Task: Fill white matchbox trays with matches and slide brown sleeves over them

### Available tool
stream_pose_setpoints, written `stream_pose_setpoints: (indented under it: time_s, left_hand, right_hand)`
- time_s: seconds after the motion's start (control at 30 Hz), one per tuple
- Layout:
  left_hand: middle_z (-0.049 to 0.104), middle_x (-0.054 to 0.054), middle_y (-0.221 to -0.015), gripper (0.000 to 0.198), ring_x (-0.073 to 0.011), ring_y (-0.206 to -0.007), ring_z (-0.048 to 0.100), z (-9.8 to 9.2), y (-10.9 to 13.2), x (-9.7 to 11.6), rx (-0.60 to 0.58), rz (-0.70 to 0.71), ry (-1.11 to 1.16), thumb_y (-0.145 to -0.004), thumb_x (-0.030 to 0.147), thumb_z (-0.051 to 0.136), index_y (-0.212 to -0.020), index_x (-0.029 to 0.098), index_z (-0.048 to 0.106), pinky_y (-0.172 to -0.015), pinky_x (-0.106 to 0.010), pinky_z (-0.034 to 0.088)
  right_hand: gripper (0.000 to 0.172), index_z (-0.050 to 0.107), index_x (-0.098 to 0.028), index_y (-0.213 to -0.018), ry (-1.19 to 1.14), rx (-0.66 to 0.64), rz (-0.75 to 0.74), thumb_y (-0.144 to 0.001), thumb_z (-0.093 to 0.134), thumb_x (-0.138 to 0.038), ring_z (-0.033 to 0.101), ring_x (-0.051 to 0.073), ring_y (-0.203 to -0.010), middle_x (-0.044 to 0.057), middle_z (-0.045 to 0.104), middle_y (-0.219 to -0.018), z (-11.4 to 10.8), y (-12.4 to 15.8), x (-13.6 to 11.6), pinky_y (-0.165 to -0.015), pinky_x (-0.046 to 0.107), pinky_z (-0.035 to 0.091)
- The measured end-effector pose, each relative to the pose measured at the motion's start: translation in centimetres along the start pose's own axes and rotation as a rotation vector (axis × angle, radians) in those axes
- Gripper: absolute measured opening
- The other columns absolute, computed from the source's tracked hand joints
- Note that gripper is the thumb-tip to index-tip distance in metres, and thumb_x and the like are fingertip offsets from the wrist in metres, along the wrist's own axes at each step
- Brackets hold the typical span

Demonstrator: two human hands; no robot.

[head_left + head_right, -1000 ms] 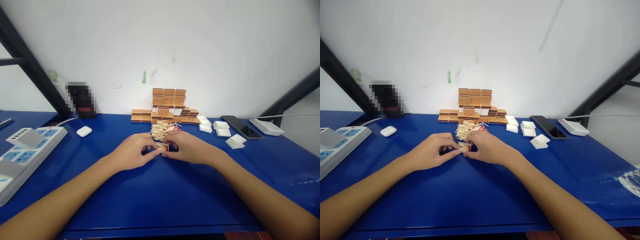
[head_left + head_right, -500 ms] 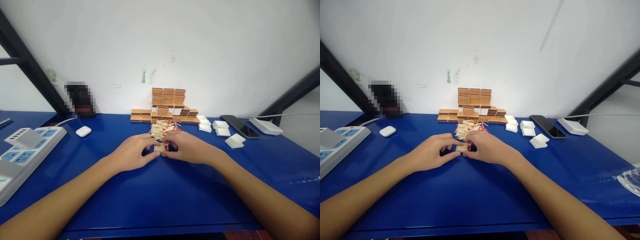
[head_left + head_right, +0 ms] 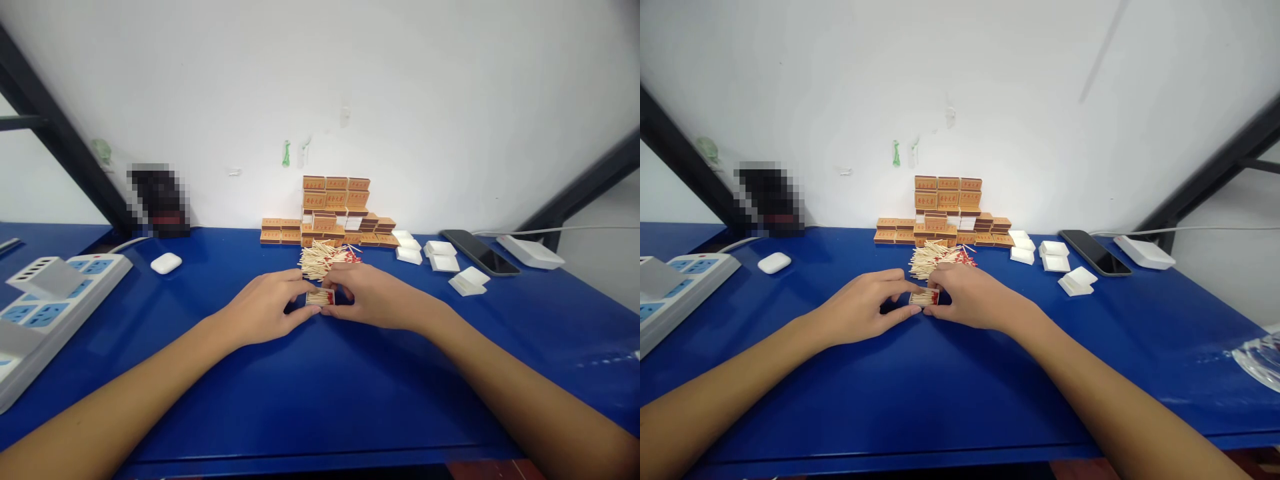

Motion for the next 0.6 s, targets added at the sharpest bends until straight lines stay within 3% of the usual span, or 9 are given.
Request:
stream_pose_setpoints:
  time_s: [0.37, 0.6]
  left_hand:
    - [0.062, -0.002, -0.087, 0.023, -0.0131, -0.068, 0.056, 0.04, 0.01, -0.05, 0.032, 0.006, -0.032, -0.102, 0.038, 0.061, -0.107, 0.02, 0.075, -0.062, -0.028, 0.042]
    - [0.066, -0.003, -0.092, 0.023, -0.0143, -0.071, 0.06, 0.07, -0.14, -0.16, 0.054, 0.003, -0.082, -0.106, 0.028, 0.052, -0.114, 0.02, 0.072, -0.066, -0.029, 0.046]
  right_hand:
    - [0.019, 0.067, -0.02, -0.095, 0.007, 0.002, -0.003, -0.093, 0.072, -0.038, 0.055, 0.016, -0.078, 0.004, 0.065, -0.093, 0.2, -0.12, 0.14, -0.067, 0.03, 0.039]
    - [0.019, 0.066, -0.02, -0.094, 0.009, 0.002, -0.007, -0.093, 0.073, -0.038, 0.055, 0.017, -0.077, 0.004, 0.065, -0.092, 0.21, -0.18, 0.19, -0.068, 0.03, 0.039]
Point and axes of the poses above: each hand's wrist, its own y-axis away from the middle knuckle, its own z-axis out of the palm, x = y × z, the point moved 1 cm from there along -y, towards the middle knuckle
